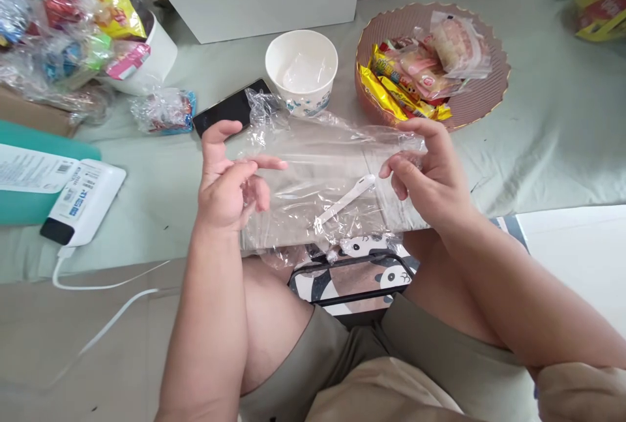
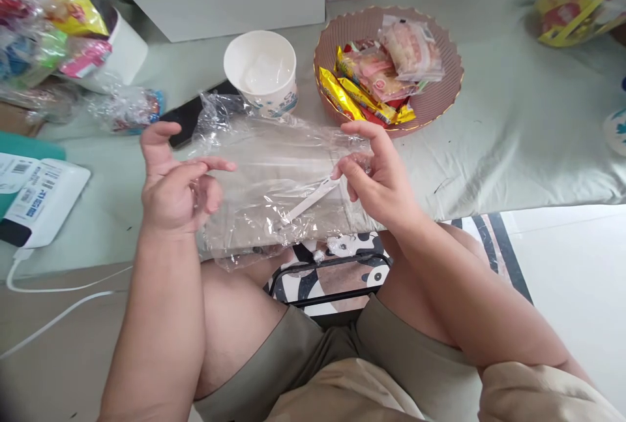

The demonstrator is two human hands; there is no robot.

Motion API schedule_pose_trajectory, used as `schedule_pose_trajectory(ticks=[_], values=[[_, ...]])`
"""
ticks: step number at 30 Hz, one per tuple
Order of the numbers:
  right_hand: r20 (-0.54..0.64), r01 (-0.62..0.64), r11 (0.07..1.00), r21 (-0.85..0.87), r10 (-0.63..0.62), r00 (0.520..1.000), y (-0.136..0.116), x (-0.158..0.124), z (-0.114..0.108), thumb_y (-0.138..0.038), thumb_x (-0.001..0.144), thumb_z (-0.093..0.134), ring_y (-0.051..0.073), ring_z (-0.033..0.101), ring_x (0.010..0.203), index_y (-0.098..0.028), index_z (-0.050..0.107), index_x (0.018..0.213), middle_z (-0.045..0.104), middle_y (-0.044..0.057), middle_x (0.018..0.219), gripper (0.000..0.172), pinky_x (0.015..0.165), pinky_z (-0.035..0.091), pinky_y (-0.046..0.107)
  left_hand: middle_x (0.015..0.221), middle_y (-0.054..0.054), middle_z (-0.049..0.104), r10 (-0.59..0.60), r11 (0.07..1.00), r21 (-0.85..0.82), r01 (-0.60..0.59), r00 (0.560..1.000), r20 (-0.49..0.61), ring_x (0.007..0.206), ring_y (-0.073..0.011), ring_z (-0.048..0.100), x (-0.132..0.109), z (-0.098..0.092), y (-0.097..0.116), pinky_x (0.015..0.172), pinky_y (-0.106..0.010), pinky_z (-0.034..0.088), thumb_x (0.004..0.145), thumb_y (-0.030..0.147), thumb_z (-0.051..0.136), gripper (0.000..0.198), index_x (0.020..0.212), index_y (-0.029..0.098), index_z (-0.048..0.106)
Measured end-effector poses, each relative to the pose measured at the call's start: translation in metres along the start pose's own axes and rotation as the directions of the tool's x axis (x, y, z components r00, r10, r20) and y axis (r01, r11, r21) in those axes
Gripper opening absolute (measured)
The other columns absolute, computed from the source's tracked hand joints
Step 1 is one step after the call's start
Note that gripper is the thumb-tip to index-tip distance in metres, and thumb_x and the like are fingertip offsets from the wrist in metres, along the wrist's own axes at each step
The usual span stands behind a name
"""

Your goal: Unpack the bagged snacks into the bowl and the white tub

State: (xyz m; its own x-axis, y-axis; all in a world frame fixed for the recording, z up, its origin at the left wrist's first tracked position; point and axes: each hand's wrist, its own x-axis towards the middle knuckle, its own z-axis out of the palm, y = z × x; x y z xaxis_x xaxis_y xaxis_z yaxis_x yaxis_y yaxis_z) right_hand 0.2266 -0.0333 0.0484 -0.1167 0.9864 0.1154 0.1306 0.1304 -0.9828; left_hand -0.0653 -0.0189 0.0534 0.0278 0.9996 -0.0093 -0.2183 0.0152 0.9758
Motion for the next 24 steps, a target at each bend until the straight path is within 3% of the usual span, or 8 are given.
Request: schedule_pose_trajectory(ticks=[3, 6, 10, 15, 18, 20, 22, 24], values=[[-0.026, 0.069, 0.996, 0.063, -0.068, 0.997, -0.001, 0.001, -0.003, -0.034, 0.100, 0.063, 0.007, 0.049, 0.047, -0.027, 0.061, 0.106, 0.063, -0.004, 0.073, 0.009, 0.042, 0.039, 0.022, 0.076, 0.000, 0.080, 0.087, 0.996, 0.024, -0.085, 0.992, -0.094, 0.038, -0.0109, 0.060, 0.004, 0.001, -0.001, 0.031, -0.020, 0.036, 0.075, 0.019, 0.067, 0.014, 0.088, 0.024, 0.067], [-0.041, 0.170, 0.985, 0.037, -0.169, 0.985, -0.001, 0.002, -0.008, -0.038, 0.092, 0.074, 0.010, 0.059, 0.062, -0.026, 0.069, 0.104, 0.066, -0.001, 0.081, 0.017, 0.057, 0.053, 0.027, 0.089, -0.002, 0.081, 0.181, 0.972, 0.181, -0.152, 0.972, -0.153, 0.057, -0.0125, 0.072, 0.007, 0.000, -0.006, 0.046, -0.020, 0.053, 0.065, 0.016, 0.077, 0.030, 0.094, 0.023, 0.074], [-0.068, 0.186, 0.951, -0.246, -0.209, 0.976, 0.003, 0.004, -0.012, -0.027, 0.083, 0.077, 0.014, 0.059, 0.072, -0.027, 0.072, 0.117, 0.062, -0.001, 0.081, 0.035, 0.072, 0.056, 0.034, 0.087, 0.000, 0.076, 0.329, 0.862, 0.465, -0.200, 0.920, -0.213, 0.075, -0.0147, 0.075, 0.008, -0.007, -0.017, 0.067, -0.025, 0.061, 0.070, 0.021, 0.084, 0.031, 0.099, 0.023, 0.074], [-0.201, 0.163, 0.824, -0.542, -0.316, 0.927, 0.004, 0.007, -0.010, -0.024, 0.087, 0.070, 0.017, 0.057, 0.076, -0.025, 0.073, 0.086, 0.056, 0.001, 0.079, 0.003, 0.078, 0.054, 0.038, 0.093, -0.002, 0.066, 0.486, 0.748, 0.598, -0.288, 0.852, -0.198, 0.090, -0.0185, 0.068, 0.005, -0.014, -0.015, 0.075, -0.031, 0.058, 0.083, 0.029, 0.085, 0.011, 0.080, 0.028, 0.075], [-0.233, 0.283, 0.843, -0.457, -0.421, 0.877, -0.001, 0.006, -0.008, -0.030, 0.091, 0.070, 0.024, 0.064, 0.104, -0.026, 0.067, 0.081, 0.064, 0.006, 0.099, 0.011, 0.099, 0.053, 0.047, 0.120, -0.004, 0.066, 0.460, 0.806, 0.489, -0.333, 0.873, -0.164, 0.125, -0.0239, 0.061, 0.001, -0.010, -0.006, 0.097, -0.034, 0.055, 0.078, 0.031, 0.089, 0.019, 0.070, 0.026, 0.072], [-0.231, 0.358, 0.886, -0.293, -0.429, 0.873, -0.004, 0.004, -0.006, -0.036, 0.096, 0.067, 0.025, 0.068, 0.112, -0.026, 0.061, 0.081, 0.068, 0.006, 0.097, 0.019, 0.107, 0.051, 0.050, 0.122, -0.002, 0.070, 0.379, 0.900, 0.289, -0.328, 0.914, -0.142, 0.133, -0.0236, 0.060, -0.002, -0.004, -0.001, 0.106, -0.035, 0.052, 0.080, 0.035, 0.087, 0.028, 0.066, 0.024, 0.066], [-0.243, 0.346, 0.931, -0.118, -0.365, 0.899, -0.006, 0.001, -0.003, -0.041, 0.100, 0.064, 0.022, 0.074, 0.090, -0.026, 0.055, 0.083, 0.066, 0.001, 0.076, 0.024, 0.091, 0.057, 0.044, 0.104, -0.002, 0.077, 0.269, 0.962, 0.076, -0.262, 0.957, -0.108, 0.113, -0.0223, 0.072, -0.003, 0.003, 0.002, 0.097, -0.036, 0.056, 0.083, 0.042, 0.084, 0.035, 0.066, 0.022, 0.060], [-0.271, 0.247, 0.969, -0.032, -0.246, 0.931, -0.007, -0.002, -0.001, -0.045, 0.100, 0.066, 0.016, 0.063, 0.054, -0.028, 0.051, 0.087, 0.057, -0.005, 0.058, 0.025, 0.058, 0.052, 0.034, 0.080, 0.000, 0.077, 0.129, 0.992, -0.004, -0.130, 0.987, -0.092, 0.076, -0.0187, 0.075, -0.003, 0.008, 0.002, 0.071, -0.031, 0.058, 0.087, 0.049, 0.080, 0.038, 0.073, 0.023, 0.057]])
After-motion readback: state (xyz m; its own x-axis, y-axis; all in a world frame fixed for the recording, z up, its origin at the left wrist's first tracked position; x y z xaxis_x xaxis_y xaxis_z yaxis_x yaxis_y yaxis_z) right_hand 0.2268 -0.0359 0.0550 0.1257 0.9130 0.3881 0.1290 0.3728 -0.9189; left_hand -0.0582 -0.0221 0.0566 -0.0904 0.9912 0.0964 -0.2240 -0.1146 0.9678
